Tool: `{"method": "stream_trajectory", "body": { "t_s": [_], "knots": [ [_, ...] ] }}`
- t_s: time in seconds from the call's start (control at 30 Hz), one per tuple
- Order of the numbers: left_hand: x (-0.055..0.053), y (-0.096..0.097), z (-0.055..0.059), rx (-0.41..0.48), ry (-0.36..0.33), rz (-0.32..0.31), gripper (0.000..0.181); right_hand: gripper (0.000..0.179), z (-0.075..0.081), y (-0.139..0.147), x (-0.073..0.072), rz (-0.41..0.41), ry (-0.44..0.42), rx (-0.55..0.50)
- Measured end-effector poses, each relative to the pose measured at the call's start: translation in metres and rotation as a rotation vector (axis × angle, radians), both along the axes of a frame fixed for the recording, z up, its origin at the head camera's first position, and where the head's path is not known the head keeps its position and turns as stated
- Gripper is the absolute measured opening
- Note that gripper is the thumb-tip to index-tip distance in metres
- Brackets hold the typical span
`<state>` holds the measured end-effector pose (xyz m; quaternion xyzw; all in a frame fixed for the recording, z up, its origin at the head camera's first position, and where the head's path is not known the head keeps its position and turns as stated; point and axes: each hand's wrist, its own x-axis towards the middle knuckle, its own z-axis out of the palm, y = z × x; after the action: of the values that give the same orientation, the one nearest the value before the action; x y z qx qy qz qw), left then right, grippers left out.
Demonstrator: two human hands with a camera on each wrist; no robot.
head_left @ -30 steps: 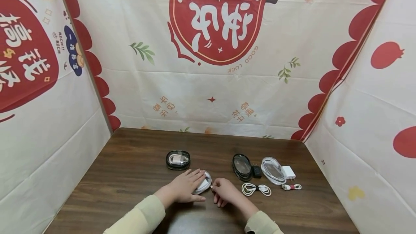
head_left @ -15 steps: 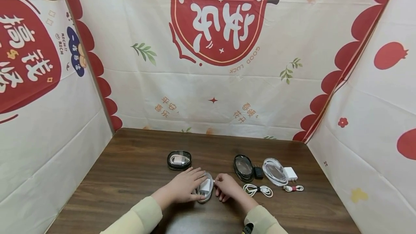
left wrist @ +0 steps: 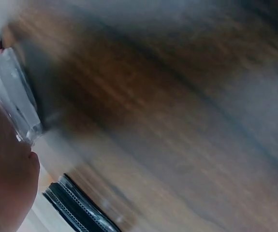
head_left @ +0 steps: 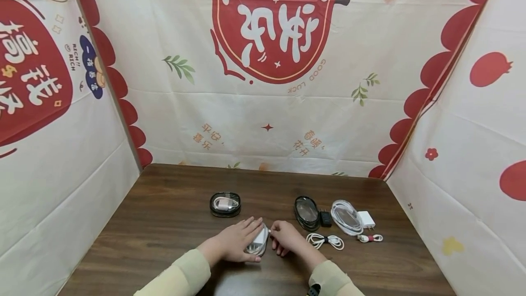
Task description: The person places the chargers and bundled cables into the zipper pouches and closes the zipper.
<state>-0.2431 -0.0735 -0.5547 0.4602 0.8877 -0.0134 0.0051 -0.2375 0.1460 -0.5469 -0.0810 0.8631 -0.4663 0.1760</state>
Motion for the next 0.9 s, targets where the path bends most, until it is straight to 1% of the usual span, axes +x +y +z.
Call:
{"method": "stream_trajectory", "body": {
  "t_s": [0.17,0.43,0.57,0.67,0.77,0.9],
  "knots": [
    [0.003,0.001,-0.002,-0.003,0.03,0.02,0.095,0.015,0.002,0.001,0.003,0.014,0.025,0.03],
    [0.004,0.002,-0.004,-0.006,0.05,0.043,0.095,0.016,0.005,0.003,0.011,0.064,0.021,0.078],
    [0.003,0.002,-0.007,-0.009,0.084,0.041,0.095,0.016,0.007,0.002,0.018,0.082,0.017,0.082],
    [0.003,0.002,-0.009,-0.011,0.095,0.041,0.095,0.016,0.008,0.0,0.025,0.096,0.017,0.083],
    [0.004,0.002,-0.007,-0.011,0.094,0.037,0.096,0.018,0.01,-0.003,0.033,0.131,0.005,0.089],
    [0.006,0.003,-0.004,-0.016,0.083,0.039,0.095,0.021,0.012,-0.007,0.042,0.168,-0.032,0.093]
  ]
}}
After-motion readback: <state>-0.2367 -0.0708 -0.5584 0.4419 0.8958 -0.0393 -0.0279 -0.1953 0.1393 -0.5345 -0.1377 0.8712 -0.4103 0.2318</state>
